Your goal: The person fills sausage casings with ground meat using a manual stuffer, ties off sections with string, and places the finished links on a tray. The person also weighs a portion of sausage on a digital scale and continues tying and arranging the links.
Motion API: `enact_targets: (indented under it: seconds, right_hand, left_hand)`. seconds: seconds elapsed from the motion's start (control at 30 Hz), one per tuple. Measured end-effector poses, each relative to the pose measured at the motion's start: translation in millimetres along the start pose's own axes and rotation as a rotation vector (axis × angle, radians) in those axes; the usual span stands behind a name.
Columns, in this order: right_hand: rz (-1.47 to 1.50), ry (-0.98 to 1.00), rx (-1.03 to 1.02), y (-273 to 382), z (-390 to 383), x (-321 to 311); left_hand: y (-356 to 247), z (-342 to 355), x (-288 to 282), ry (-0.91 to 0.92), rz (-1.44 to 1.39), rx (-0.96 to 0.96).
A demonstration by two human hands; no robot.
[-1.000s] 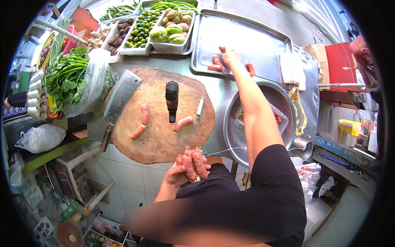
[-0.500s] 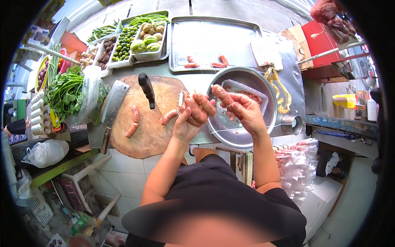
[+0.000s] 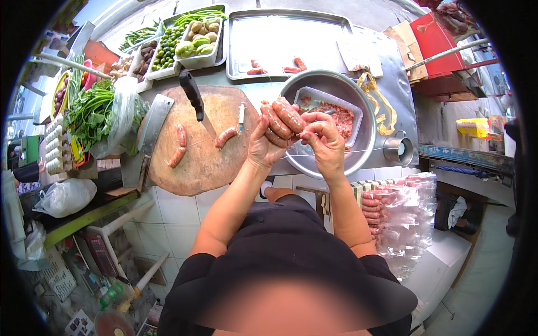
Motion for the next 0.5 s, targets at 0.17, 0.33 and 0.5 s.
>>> enact_targets:
  seconds: [0.17,0.33,0.5]
  right_hand:
    - [-0.119,0.188,-0.018,13,-17,-8]
    - [-0.115,0.284,0.171,-4,-41,-34]
    - [0.273,0.158,0.38,-40,-48,-74]
  left_hand:
    - [-11,2,8,0.018,-0.02,0.062]
    - [-12,2,15,0.049,0.023,0.06]
    - [-3,0,26,0.151,0.09,-0.001]
Point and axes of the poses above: each hand's wrist, its own z-axis towards the middle knuckle, its own x-axis out of the palm, y = z × x, the point moved 6 cm from there along z, towards the middle knuckle, and after that the axes turned 8 degrees about -z, right-handed, at the moved point
